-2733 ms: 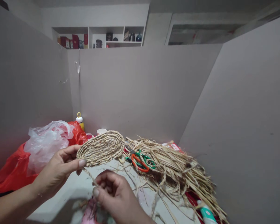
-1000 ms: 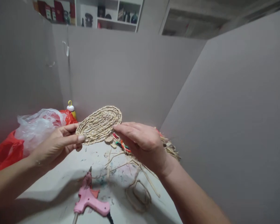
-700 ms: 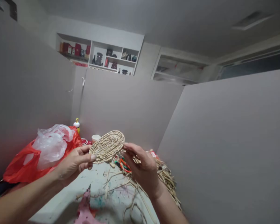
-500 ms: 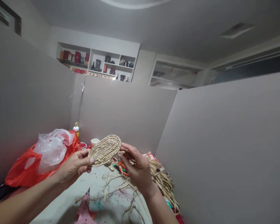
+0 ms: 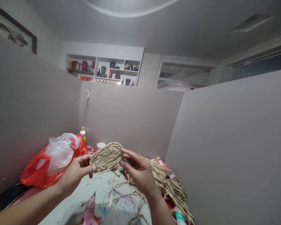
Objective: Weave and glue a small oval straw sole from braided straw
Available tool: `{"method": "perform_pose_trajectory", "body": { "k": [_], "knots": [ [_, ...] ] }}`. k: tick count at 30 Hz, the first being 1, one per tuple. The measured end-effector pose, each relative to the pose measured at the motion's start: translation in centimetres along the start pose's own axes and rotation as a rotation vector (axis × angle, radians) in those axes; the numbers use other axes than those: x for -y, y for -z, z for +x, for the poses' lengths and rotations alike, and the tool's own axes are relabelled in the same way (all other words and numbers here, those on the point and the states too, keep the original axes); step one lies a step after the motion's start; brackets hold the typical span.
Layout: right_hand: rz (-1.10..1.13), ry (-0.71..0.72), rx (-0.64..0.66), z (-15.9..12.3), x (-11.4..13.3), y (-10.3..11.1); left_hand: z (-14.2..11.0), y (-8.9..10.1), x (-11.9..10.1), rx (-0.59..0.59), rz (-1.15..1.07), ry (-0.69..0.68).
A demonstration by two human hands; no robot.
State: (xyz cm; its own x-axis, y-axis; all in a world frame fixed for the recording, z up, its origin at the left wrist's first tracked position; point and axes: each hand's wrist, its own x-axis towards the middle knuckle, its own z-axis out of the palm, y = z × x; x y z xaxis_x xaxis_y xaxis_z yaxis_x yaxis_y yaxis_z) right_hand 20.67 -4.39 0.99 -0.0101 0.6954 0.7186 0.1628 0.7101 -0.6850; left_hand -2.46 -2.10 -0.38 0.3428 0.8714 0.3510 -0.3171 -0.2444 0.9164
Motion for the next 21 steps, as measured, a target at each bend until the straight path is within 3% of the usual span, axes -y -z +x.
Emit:
{"method": "perform_pose_trajectory", "body": {
  "k": [5,12,21],
  "knots": [
    [-0.05,-0.034,0.03,0.1,-1.0,0.9,-0.1,-0.2,0.6,-0.013,0.038,0.028],
    [-0.11,-0.035,0.069,-0.2,-0.3,1.8,-0.7,-0.4,0.5,0.017,-0.049,0.128],
    [-0.088,-0.026,0.238,-0.9,1.2,0.3,-0.4,1.2,-0.5,0.249,-0.145,0.278]
  ]
}}
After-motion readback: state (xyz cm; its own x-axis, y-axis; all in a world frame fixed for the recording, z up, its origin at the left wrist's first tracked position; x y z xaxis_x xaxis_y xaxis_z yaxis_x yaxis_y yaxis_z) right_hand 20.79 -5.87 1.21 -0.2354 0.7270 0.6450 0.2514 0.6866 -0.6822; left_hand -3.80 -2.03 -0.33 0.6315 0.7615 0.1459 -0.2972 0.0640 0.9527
